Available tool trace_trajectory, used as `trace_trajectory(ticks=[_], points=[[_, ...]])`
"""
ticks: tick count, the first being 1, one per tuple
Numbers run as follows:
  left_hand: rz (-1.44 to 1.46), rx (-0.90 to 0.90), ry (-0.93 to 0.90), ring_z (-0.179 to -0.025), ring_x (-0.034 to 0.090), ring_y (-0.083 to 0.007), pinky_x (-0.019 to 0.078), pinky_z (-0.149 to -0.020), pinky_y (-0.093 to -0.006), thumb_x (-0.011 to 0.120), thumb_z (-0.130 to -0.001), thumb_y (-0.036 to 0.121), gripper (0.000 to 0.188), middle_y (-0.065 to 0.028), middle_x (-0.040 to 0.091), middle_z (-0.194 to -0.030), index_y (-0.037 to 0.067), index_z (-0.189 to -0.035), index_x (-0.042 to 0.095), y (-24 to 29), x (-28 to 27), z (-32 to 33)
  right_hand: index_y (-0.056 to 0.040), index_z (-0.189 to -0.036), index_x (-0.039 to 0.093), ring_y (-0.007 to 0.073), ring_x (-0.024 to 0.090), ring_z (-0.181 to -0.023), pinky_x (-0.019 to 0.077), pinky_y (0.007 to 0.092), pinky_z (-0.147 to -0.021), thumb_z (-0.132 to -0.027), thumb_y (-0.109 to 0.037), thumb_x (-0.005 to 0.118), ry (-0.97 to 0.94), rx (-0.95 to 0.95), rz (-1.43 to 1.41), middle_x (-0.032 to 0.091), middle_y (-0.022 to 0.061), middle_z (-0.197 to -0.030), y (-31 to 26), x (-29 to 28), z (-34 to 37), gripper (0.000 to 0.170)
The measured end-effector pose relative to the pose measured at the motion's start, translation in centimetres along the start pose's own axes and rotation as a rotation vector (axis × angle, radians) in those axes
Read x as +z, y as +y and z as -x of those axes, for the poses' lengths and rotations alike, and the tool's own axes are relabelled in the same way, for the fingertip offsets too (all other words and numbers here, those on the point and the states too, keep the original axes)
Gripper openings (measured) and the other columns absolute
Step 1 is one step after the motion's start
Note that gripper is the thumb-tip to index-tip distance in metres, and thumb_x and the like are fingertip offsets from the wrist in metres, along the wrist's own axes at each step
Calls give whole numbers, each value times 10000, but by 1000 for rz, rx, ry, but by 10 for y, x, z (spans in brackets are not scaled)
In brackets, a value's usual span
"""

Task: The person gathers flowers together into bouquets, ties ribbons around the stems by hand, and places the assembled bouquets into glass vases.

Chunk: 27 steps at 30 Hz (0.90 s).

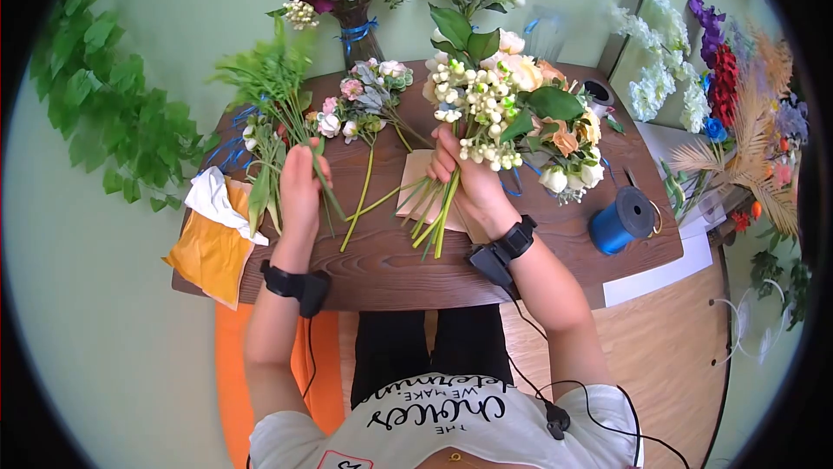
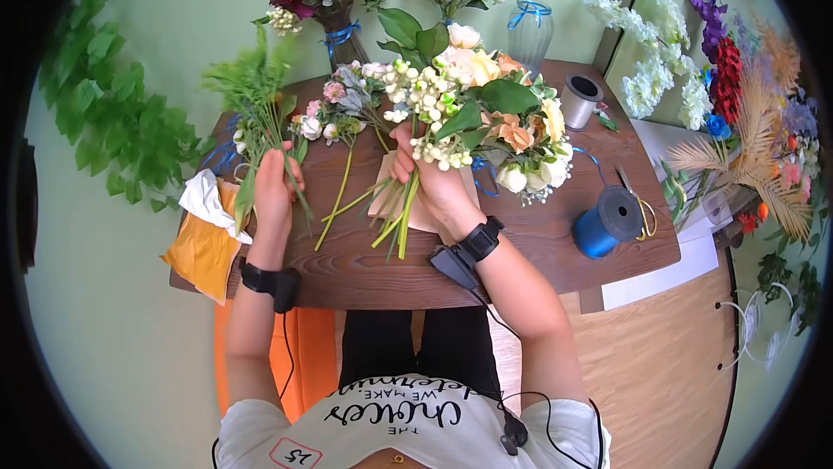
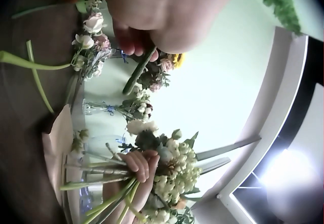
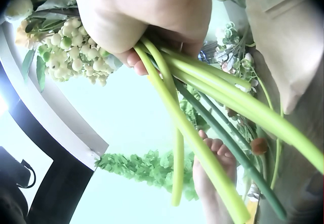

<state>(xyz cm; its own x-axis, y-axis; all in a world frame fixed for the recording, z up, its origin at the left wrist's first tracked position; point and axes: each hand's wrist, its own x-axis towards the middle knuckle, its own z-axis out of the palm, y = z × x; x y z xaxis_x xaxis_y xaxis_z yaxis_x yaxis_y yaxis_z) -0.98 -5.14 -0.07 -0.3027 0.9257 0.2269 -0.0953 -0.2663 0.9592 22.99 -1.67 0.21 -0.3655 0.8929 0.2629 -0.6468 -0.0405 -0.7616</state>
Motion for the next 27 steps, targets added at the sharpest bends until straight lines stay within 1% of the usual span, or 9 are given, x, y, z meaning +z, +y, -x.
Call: trace_trajectory(ticks=[2, 5, 10, 14, 18, 21, 22, 25, 27], points=[[-73, 125, -88, -595, 506, -95, 436, -558, -226, 353, -1021, 198, 223, -44, 550, -735, 19, -1107, 455, -6, 9, 4, -35, -1001, 473, 82, 346, -531, 360, 253, -590, -990, -231, 489, -7, -17, -7, 341, -32, -607, 0, -1, -2, 196], [-179, 265, -176, -636, 536, -100, 437, -579, -221, 347, -1022, 194, 218, -42, 552, -740, 13, -1090, 447, -4, 33, 14, -40, -1008, 461, 81, 355, -537, 363, 252, -593, -994, -229, 482, 61, -56, 11, 343, -34, -605, -5, 4, -2, 190], [-372, 345, -302, -718, 630, -153, 488, -645, -278, 467, -969, 98, 142, -90, 615, -772, -22, -1037, 501, -19, 54, 7, -26, -1024, 448, 82, 369, -546, 384, 256, -637, -995, -219, 477, 72, -143, 19, 355, -34, -610, -11, 8, -4, 197], [-577, 385, -286, -838, 682, -264, 521, -690, -336, 497, -949, 102, 143, -156, 678, -885, 9, -1057, 516, -35, 75, 10, -129, -715, 348, 90, 308, -587, 350, 264, -694, -980, -208, 473, -111, -298, -47, 292, -47, -633, 13, -24, -18, 304], [-482, 414, -295, -834, 683, -274, 526, -697, -341, 507, -946, 117, 170, -133, 687, -890, 20, -1084, 532, -44, 83, 1, -120, -767, 379, 113, 340, -640, 344, 275, -700, -945, -199, 518, -287, -335, -270, 327, -27, -678, 7, -37, -7, 239], [-627, 338, -272, -895, 660, -282, 515, -734, -368, 498, -942, 97, 187, -141, 673, -962, 21, -1101, 562, -42, 77, 3, -113, -807, 384, 120, 355, -673, 352, 281, -718, -947, -206, 512, -341, -296, -359, 343, -16, -720, 7, -47, 2, 211], [-773, 510, -281, -948, 618, -293, 495, -777, -392, 524, -923, 97, 207, -143, 638, -1037, 31, -1107, 591, -64, 64, -7, -110, -821, 386, 123, 360, -684, 355, 283, -724, -948, -208, 510, -350, -286, -375, 348, -13, -734, 6, -50, 4, 203], [-865, 814, -269, -755, 642, -272, 492, -682, -395, 452, -946, 91, 194, -145, 627, -839, -8, -1089, 539, -65, 58, 2, -103, -861, 391, 130, 375, -717, 362, 289, -741, -950, -215, 504, -366, -259, -407, 364, -2, -776, 6, -53, 8, 182], [-716, 672, -356, -815, 613, -312, 497, -720, -427, 441, -942, 157, 239, -160, 619, -925, 20, -1091, 568, -67, 56, 9, -98, -888, 394, 135, 385, -739, 368, 294, -753, -951, -220, 500, -370, -241, -421, 374, 6, -804, 7, -54, 11, 173]])
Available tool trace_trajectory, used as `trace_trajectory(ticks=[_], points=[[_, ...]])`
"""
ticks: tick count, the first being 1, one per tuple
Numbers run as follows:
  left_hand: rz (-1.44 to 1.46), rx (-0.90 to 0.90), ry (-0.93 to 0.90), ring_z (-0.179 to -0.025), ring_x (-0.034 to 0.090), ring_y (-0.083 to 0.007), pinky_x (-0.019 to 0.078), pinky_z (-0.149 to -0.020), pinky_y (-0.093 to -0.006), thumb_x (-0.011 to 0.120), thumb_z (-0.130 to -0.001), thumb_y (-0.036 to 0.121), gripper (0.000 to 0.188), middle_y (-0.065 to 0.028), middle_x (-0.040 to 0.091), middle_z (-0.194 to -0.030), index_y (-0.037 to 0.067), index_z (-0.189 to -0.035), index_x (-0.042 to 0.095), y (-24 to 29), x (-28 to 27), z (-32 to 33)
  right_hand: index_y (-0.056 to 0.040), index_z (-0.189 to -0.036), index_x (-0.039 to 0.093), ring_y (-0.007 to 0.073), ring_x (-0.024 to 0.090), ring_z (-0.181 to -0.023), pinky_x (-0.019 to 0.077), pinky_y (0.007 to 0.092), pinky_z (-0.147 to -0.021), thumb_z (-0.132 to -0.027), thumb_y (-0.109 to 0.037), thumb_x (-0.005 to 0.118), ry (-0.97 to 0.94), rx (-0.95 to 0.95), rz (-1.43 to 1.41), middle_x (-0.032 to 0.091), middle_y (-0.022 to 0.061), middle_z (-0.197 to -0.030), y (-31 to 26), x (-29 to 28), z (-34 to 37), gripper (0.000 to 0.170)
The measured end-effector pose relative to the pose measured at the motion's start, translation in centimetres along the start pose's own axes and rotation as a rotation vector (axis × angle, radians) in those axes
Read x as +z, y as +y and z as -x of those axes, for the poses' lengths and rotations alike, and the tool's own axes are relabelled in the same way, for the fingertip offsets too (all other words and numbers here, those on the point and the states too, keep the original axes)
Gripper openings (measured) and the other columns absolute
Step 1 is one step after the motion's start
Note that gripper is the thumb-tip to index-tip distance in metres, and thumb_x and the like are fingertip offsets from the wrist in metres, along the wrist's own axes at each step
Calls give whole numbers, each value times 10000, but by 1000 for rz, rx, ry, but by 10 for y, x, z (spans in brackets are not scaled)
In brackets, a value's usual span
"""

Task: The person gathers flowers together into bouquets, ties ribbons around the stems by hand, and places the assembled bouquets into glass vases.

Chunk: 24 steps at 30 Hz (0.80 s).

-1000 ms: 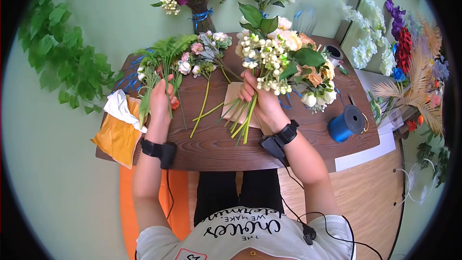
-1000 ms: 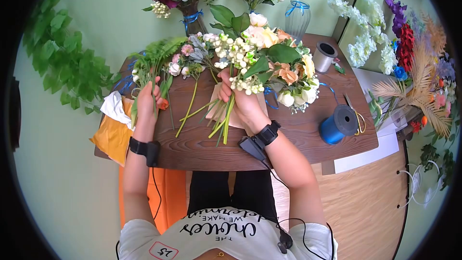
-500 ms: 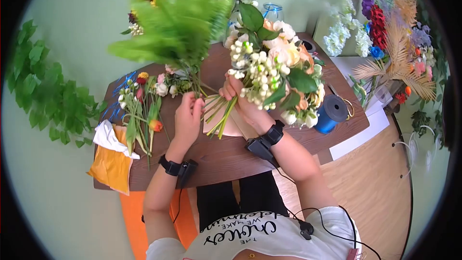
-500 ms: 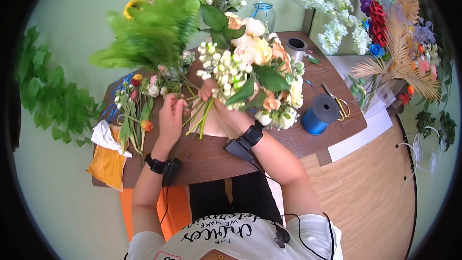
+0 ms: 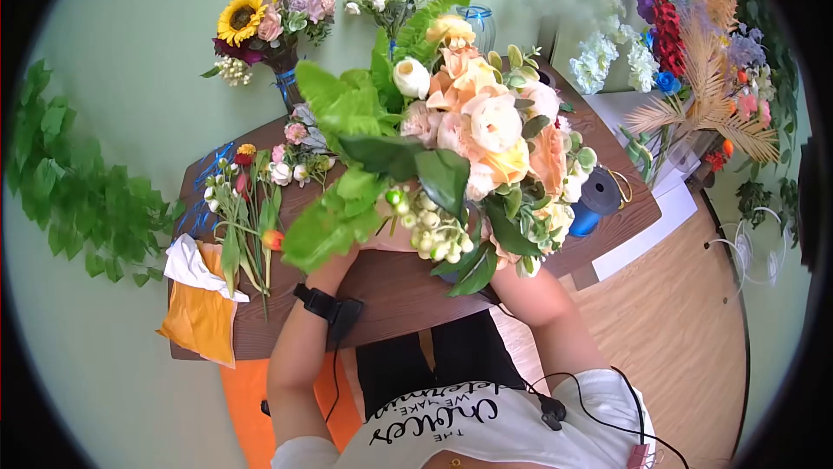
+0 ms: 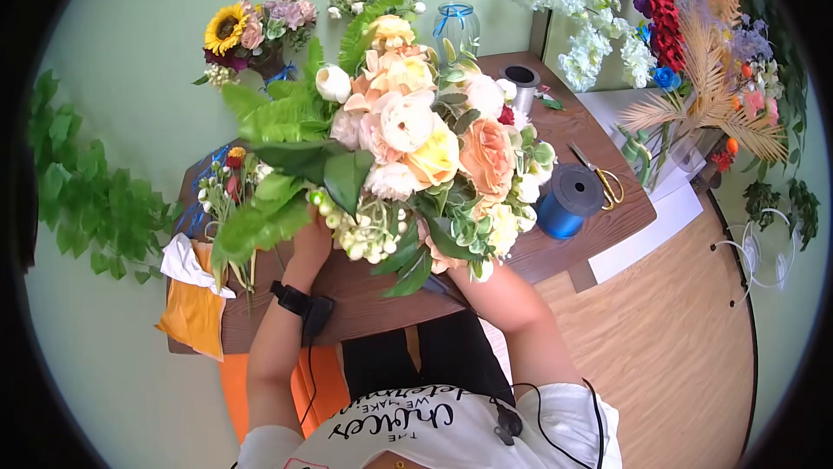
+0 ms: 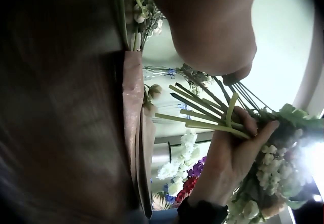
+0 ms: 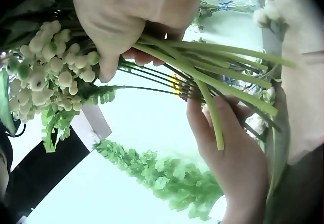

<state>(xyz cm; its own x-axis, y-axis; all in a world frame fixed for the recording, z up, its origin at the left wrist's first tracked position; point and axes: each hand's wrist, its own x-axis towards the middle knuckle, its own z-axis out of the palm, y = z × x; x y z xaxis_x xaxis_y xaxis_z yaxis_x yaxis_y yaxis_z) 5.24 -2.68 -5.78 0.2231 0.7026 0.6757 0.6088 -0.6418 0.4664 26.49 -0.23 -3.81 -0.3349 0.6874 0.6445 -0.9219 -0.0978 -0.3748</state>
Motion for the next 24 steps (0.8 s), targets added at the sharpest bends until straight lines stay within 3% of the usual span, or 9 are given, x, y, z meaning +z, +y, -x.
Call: trace_trajectory(ticks=[1, 4, 5, 7, 9, 12, 16, 24], points=[[118, -78, -25, -845, 610, -315, 501, -732, -425, 443, -943, 175, 253, -166, 615, -969, 25, -1103, 569, 5, 1, 3, -95, -902, 396, 137, 390, -750, 370, 296, -759, -951, -222, 498, -1, 9, -9, 380, 9, -818, 0, -1, 1, 170], [-24, 133, 97, -833, 548, -253, 457, -770, -320, 680, -774, 60, 384, -80, 550, -926, 21, -1145, 591, 16, -4, -5, -88, -942, 401, 145, 405, -783, 378, 302, -776, -953, -229, 492, -4, 19, -24, 395, 20, -860, 1, -2, 3, 168], [-114, 179, 125, -831, 539, -248, 452, -759, -320, 678, -764, 49, 393, -83, 549, -924, 22, -1147, 592, 16, -6, -8, -85, -956, 403, 147, 410, -794, 381, 304, -782, -954, -232, 490, -6, 28, -26, 401, 24, -874, 2, -1, 5, 170], [-7, 73, 123, -865, 525, -250, 431, -742, -340, 678, -721, 36, 427, -94, 554, -918, 33, -1142, 603, 16, -6, -13, -80, -983, 406, 152, 420, -816, 386, 308, -794, -955, -236, 486, -10, 39, -31, 411, 31, -902, 2, -1, 4, 177], [-221, 212, 117, -889, 518, -264, 427, -766, -345, 671, -715, 34, 432, -96, 558, -931, 34, -1142, 604, 2, -5, -17, -75, -1009, 410, 157, 430, -838, 391, 312, -806, -956, -241, 482, -15, 50, -39, 422, 38, -929, 3, 0, 5, 188], [-237, 227, 130, -941, 516, -290, 424, -807, -366, 640, -762, 31, 365, -102, 572, -975, 27, -1125, 604, -4, 5, -13, -68, -1050, 415, 164, 445, -871, 399, 318, -823, -958, -248, 476, -18, 61, -39, 437, 49, -971, 4, -2, 4, 211], [27, 164, 129, -1000, 522, -303, 424, -845, -384, 577, -829, 50, 320, -121, 575, -1041, 28, -1149, 583, 39, -15, -25, -58, -1104, 422, 174, 465, -914, 410, 326, -846, -960, -257, 468, -14, 73, -48, 458, 64, -1027, 5, -2, 5, 249], [-117, -11, -90, -1102, 513, -395, 397, -947, -435, 459, -841, 53, 344, -231, 557, -1183, 13, -1168, 558, -16, 10, 11, -38, -1211, 436, 193, 505, -1002, 431, 342, -893, -965, -275, 452, -21, 100, -75, 500, 93, -1139, 8, -4, 5, 342]])
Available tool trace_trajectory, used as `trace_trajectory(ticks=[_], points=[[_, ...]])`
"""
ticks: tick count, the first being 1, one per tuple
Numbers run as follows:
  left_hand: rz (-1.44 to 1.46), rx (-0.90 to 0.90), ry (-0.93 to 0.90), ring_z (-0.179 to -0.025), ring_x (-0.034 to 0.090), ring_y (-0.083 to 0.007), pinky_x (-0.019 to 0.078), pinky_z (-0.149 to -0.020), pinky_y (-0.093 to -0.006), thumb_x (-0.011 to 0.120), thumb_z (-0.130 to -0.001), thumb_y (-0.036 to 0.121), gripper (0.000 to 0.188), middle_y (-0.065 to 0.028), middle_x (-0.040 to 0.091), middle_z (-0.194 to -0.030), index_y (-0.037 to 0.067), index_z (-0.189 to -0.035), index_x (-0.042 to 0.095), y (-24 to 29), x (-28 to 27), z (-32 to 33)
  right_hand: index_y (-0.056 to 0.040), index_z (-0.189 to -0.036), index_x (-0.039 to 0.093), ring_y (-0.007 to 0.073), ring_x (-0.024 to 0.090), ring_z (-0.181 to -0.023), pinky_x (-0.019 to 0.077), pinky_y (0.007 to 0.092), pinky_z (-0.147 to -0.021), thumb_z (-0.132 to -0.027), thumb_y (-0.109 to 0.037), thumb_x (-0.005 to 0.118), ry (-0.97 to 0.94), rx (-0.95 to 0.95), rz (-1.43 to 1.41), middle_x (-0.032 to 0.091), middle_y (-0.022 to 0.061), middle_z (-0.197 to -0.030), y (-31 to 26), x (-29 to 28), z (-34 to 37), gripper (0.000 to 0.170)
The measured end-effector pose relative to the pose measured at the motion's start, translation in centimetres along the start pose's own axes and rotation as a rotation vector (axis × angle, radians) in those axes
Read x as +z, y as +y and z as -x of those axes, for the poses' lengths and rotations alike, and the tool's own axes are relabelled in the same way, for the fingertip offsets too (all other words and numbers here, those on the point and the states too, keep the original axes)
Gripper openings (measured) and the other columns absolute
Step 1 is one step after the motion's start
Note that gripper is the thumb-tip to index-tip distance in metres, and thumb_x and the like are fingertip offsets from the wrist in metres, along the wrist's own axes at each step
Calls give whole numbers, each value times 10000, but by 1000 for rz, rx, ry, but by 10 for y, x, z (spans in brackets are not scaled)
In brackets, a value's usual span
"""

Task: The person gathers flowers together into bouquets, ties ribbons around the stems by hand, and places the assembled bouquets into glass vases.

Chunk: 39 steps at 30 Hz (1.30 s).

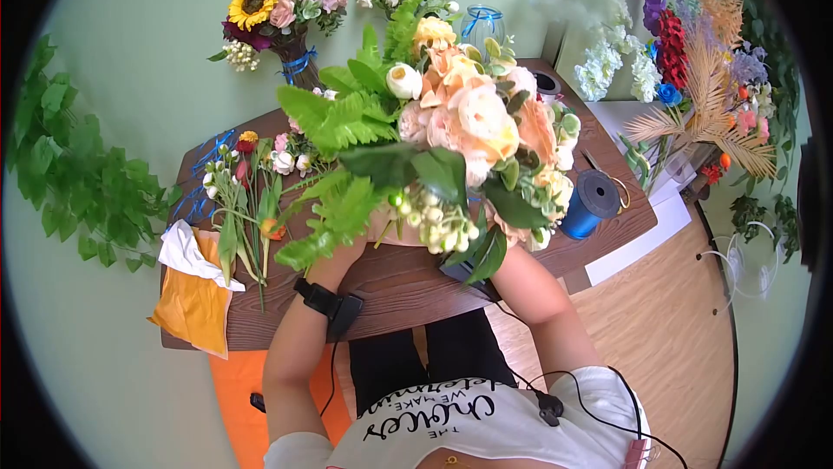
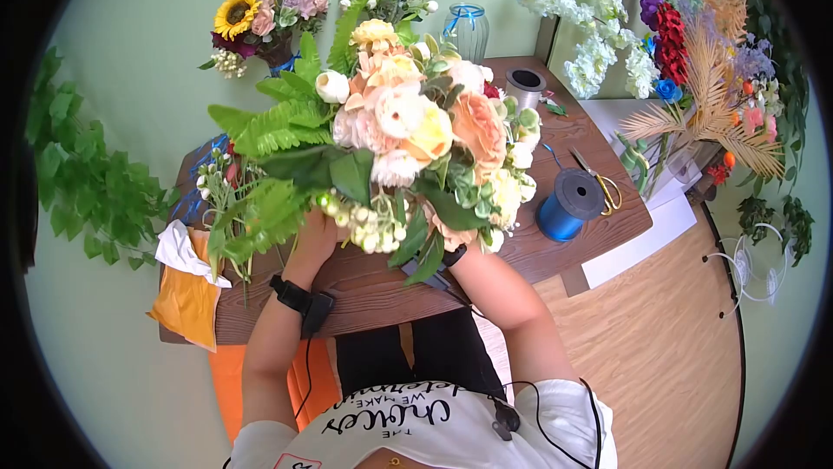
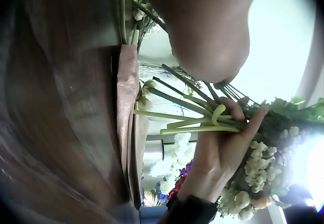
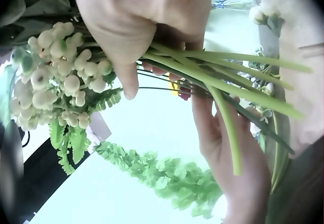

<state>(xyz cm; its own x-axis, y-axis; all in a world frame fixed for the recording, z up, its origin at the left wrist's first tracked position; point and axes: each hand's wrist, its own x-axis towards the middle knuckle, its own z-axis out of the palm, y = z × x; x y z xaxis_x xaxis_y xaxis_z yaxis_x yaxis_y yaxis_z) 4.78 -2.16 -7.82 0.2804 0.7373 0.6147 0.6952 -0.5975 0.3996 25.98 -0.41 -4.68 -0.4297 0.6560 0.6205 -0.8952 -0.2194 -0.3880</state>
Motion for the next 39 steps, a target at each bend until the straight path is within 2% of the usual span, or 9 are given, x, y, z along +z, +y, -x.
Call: trace_trajectory(ticks=[7, 13, 15, 18, 21, 30, 31, 35, 39], points=[[220, 37, 75, -981, 543, -348, 429, -877, -397, 491, -897, 6, 274, -183, 586, -1082, -10, -1157, 574, 52, -22, -27, -21, -1306, 448, 210, 539, -1079, 449, 356, -934, -970, -292, 438, 46, 23, 35, 537, 119, -1236, 2, -2, -3, 432], [412, 55, 62, -895, 578, -324, 453, -815, -369, 472, -908, 8, 268, -192, 603, -1003, -1, -1150, 585, 62, -24, -29, -64, -1164, 556, 69, 524, -765, 449, 208, -651, -931, -235, 585, 535, 70, 791, 600, 11, -910, 9, 6, -10, 290], [487, -39, 30, -815, 594, -313, 469, -753, -350, 472, -916, 22, 265, -195, 610, -938, -2, -1156, 581, 64, -24, -27, -71, -1151, 573, 71, 510, -717, 450, 205, -634, -928, -236, 591, 511, 75, 665, 620, 17, -913, 7, 6, -16, 278], [482, -137, -99, -666, 569, -158, 448, -628, -277, 466, -948, 65, 250, -125, 612, -826, -28, -1156, 570, 57, -30, -26, -76, -1141, 593, 70, 509, -738, 459, 208, -643, -916, -245, 613, 518, 92, 670, 645, 35, -991, 7, 23, -21, 282], [558, -193, -172, -644, 543, -108, 433, -590, -273, 465, -955, 81, 247, -100, 606, -794, -12, -1153, 579, 59, -34, -25, -57, -1145, 586, 78, 525, -812, 462, 223, -657, -909, -243, 624, 585, 148, 694, 644, 32, -999, 2, 70, -29, 303], [820, -158, -139, -765, 614, -151, 483, -694, -291, 584, -902, 147, 372, -108, 645, -879, 0, -1236, 515, 67, -20, -22, -28, -1037, 629, 115, 591, -802, 481, 249, -656, -889, -206, 647, 497, 72, 837, 654, 55, -954, -7, 53, -29, 233], [734, -170, -229, -866, 627, -203, 488, -756, -311, 676, -842, 191, 522, -150, 629, -996, -2, -1273, 453, 67, -24, -21, -27, -1031, 630, 118, 599, -813, 484, 252, -659, -884, -200, 652, 520, 50, 803, 656, 50, -940, -5, 47, -27, 228], [553, -42, -175, -979, 597, -305, 469, -831, -371, 717, -793, 188, 598, -216, 585, -1093, -30, -1258, 412, 79, -27, -22, -32, -988, 642, 108, 607, -806, 481, 243, -688, -878, -174, 655, 541, -31, 1026, 664, 34, -872, -4, 55, -33, 180], [590, -110, -218, -879, 619, -246, 486, -753, -343, 698, -810, 175, 532, -180, 609, -982, -22, -1229, 436, 75, -22, -19, -15, -999, 605, 111, 593, -762, 468, 251, -650, -939, -157, 565, 487, 17, 1168, 633, 43, -827, -4, 58, -37, 159]])
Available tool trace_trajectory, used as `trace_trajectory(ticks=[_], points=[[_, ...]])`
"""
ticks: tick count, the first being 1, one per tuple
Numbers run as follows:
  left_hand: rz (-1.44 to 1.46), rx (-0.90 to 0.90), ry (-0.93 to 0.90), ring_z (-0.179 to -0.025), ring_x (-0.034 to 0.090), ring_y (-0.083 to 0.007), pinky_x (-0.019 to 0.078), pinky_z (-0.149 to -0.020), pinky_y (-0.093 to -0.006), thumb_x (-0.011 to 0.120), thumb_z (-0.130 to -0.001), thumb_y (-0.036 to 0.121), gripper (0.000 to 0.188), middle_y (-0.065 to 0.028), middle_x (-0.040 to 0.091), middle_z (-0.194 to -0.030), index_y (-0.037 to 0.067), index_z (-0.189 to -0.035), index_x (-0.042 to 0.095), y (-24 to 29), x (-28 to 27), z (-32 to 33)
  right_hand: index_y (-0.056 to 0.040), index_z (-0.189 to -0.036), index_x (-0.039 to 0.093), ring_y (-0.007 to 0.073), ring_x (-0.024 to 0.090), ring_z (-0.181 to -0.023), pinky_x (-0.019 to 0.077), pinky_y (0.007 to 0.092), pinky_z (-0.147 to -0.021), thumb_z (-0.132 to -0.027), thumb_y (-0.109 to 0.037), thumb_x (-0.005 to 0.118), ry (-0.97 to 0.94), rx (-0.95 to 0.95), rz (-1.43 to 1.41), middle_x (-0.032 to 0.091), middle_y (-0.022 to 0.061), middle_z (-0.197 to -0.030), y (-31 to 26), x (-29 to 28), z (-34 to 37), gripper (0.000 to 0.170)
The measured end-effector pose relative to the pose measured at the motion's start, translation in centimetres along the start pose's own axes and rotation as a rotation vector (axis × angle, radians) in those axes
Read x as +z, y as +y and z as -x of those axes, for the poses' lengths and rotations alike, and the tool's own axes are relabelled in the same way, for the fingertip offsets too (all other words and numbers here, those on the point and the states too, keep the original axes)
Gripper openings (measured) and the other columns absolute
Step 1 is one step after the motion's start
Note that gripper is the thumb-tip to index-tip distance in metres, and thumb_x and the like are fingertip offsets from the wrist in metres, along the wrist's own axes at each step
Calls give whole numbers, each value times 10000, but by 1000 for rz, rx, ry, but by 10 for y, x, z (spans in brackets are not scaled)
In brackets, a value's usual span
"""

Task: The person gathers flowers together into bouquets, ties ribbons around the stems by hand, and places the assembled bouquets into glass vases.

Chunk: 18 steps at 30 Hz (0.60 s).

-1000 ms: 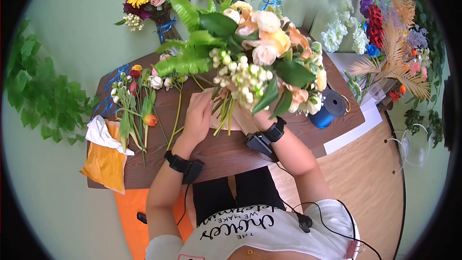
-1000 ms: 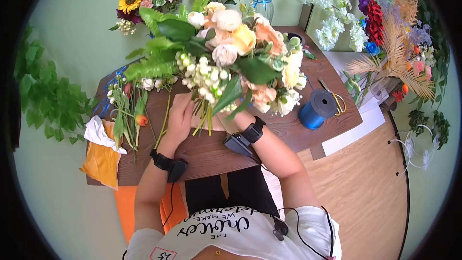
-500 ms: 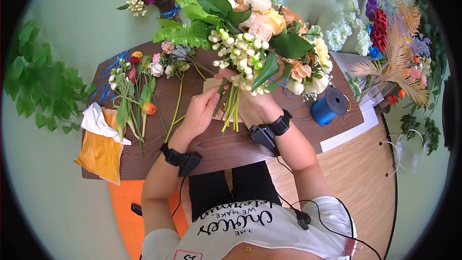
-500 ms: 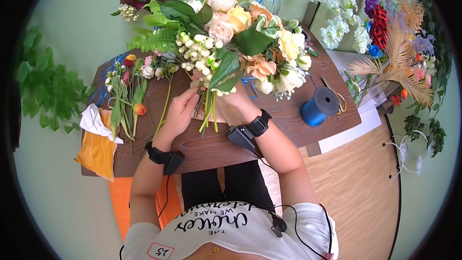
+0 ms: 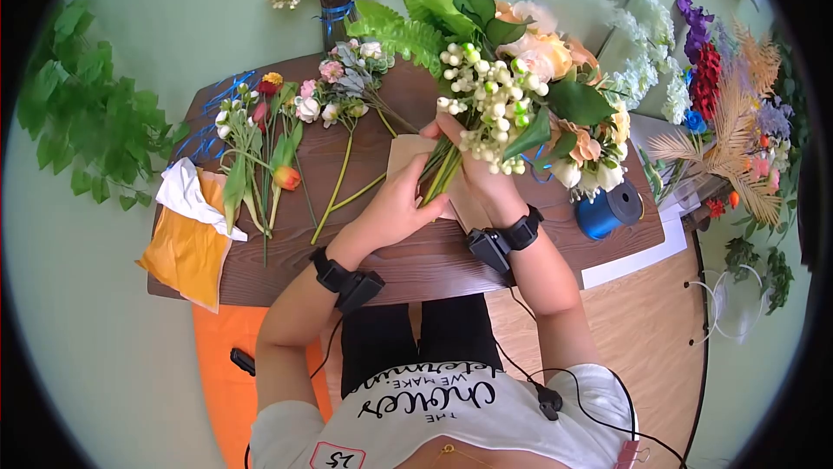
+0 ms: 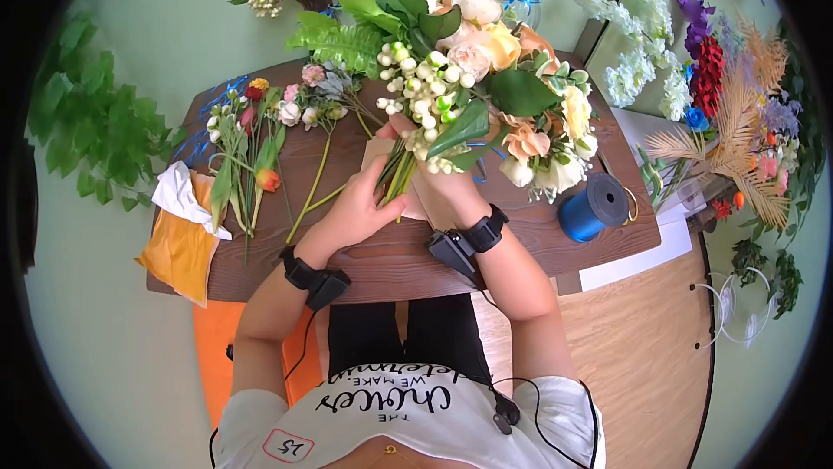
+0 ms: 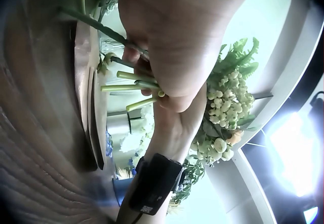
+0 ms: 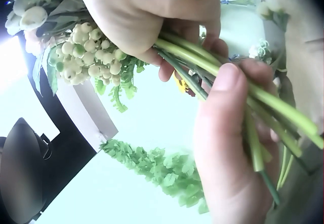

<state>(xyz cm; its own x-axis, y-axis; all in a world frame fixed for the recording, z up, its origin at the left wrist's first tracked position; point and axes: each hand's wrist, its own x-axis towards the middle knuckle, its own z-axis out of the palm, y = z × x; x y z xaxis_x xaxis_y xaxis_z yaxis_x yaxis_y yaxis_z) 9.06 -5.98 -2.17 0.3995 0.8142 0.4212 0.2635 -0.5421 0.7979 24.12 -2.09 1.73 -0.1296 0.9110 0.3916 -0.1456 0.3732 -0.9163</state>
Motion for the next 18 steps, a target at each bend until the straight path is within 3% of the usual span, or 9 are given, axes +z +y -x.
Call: trace_trajectory(ticks=[3, 4, 5, 7, 8, 11, 13, 14, 18], points=[[-6, -68, -69, -789, 611, -311, 480, -696, -385, 659, -842, 209, 493, -197, 604, -901, -29, -1209, 431, -1, 1, 2, -66, -780, 553, 101, 526, -605, 437, 249, -568, -945, -169, 550, -73, 107, -155, 564, 15, -673, -4, 2, 0, 194], [2, -130, -122, -737, 612, -311, 480, -665, -391, 654, -845, 217, 488, -189, 611, -856, -21, -1209, 431, 4, -2, 2, -94, -737, 465, 83, 406, -519, 369, 234, -496, -964, -188, 522, -51, 161, -320, 424, -23, -596, -6, 9, 2, 253], [8, -190, -175, -686, 612, -311, 480, -635, -396, 650, -848, 225, 484, -181, 618, -810, -12, -1209, 430, 8, -4, 2, -98, -736, 451, 77, 379, -513, 351, 228, -488, -967, -194, 520, -47, 196, -402, 389, -30, -591, -5, 9, 3, 260], [-161, -64, -92, -608, 601, -292, 475, -585, -388, 662, -838, 253, 392, -140, 623, -734, 21, -1116, 511, 11, -8, 2, -106, -734, 422, 66, 323, -501, 315, 216, -473, -973, -205, 514, -42, 264, -566, 320, -43, -581, -5, 7, 2, 275], [-243, -2, -49, -570, 595, -282, 473, -560, -383, 668, -833, 267, 350, -119, 625, -696, 38, -1070, 551, 12, -9, 1, -84, -810, 437, 79, 293, -520, 309, 231, -490, -968, -167, 501, -87, 241, -653, 284, -37, -605, 1, 2, 1, 190], [-442, 38, 95, -562, 604, -251, 465, -525, -354, 691, -806, 306, 244, -79, 644, -704, 76, -856, 627, 4, -36, -1, -97, -792, 426, 69, 305, -534, 304, 229, -491, -974, -167, 490, -1, 222, -625, 298, -37, -613, 1, -2, -2, 206], [-507, -169, 366, -572, 609, -215, 456, -514, -315, 704, -787, 310, 239, -35, 622, -648, 95, -710, 633, 8, -51, -5, -103, -772, 423, 67, 295, -527, 294, 223, -485, -977, -169, 493, 44, 207, -629, 290, -39, -612, 4, -4, -6, 226], [-698, -221, 339, -637, 628, -239, 480, -559, -353, 708, -782, 325, 252, -62, 625, -709, 84, -777, 637, 3, -65, -6, -106, -747, 415, 67, 289, -516, 285, 222, -475, -977, -172, 500, 78, 204, -632, 288, -38, -608, 4, -4, -8, 254], [-944, -372, 244, -763, 630, -278, 483, -645, -401, 714, -757, 396, 379, -108, 642, -857, 31, -810, 625, -31, -79, 7, -104, -728, 405, 70, 301, -519, 289, 226, -476, -971, -160, 516, 108, 217, -647, 304, -34, -618, 3, -2, -7, 273]])
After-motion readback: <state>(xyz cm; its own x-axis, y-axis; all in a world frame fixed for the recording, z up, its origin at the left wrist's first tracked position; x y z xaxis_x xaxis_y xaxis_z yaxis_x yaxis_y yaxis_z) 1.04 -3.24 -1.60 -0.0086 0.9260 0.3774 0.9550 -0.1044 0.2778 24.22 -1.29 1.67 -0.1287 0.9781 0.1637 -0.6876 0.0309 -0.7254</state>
